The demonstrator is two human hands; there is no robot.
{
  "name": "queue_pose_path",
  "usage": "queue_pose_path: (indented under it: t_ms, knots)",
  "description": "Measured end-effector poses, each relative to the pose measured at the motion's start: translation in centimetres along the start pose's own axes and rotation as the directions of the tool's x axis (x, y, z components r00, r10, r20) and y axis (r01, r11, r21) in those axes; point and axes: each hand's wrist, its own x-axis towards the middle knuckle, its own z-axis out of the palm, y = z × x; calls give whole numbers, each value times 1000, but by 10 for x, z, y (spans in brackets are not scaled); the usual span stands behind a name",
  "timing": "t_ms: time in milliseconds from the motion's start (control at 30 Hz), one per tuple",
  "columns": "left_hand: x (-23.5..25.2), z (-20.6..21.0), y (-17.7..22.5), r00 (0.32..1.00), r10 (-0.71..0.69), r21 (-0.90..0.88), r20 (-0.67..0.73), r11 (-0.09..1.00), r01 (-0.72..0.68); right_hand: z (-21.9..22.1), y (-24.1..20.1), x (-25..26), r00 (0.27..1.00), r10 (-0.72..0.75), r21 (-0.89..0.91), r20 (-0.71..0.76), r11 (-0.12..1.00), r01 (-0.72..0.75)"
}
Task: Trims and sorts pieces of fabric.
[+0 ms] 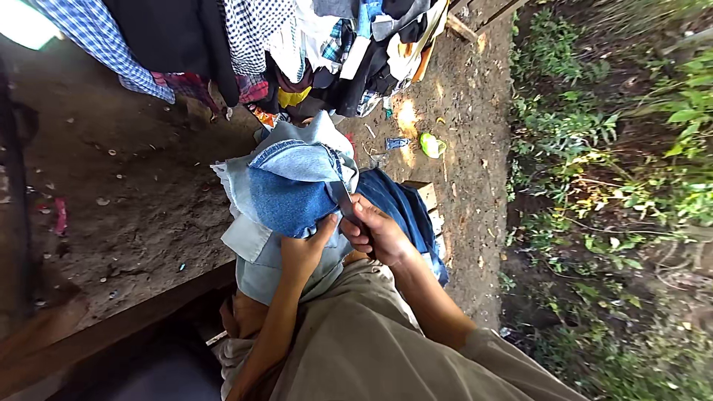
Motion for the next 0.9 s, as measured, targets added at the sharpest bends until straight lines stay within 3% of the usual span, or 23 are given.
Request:
queue_pose_path:
  t_ms: [67,133,200,300,467,600,700,800,867,900]
  knots:
    - [1,-3,5,998,-64,-21,9,998,64,4,9,-7,975,-216,-279,-49,940,194]
    - [2,-5,9,993,-117,-33,9,993,117,-3,23,-9,896,-444,-577,11,729,369]
    - [2,-6,11,991,-135,-44,14,990,136,-12,35,-8,824,-562,-734,69,531,424]
    - [2,-7,9,993,-115,-74,20,990,116,-18,42,-8,774,-625,-833,102,372,410]
    - [2,-5,10,992,-127,-78,11,989,128,-27,46,-6,757,-640,-866,129,299,400]
    - [1,-6,8,993,-113,-96,21,989,114,-28,49,-5,695,-709,-913,120,196,358]
    - [3,-8,7,994,-102,-81,31,991,105,-23,46,6,679,-721,-905,136,189,381]
    - [1,-11,2,994,-103,-34,25,994,103,-17,46,16,712,-685,-857,154,266,442]
    - [-4,-14,-4,997,-76,6,13,997,76,-13,47,15,749,-647,-778,140,396,488]
    - [-4,-15,-7,998,-56,26,7,998,56,-10,43,13,782,-613,-699,110,512,499]
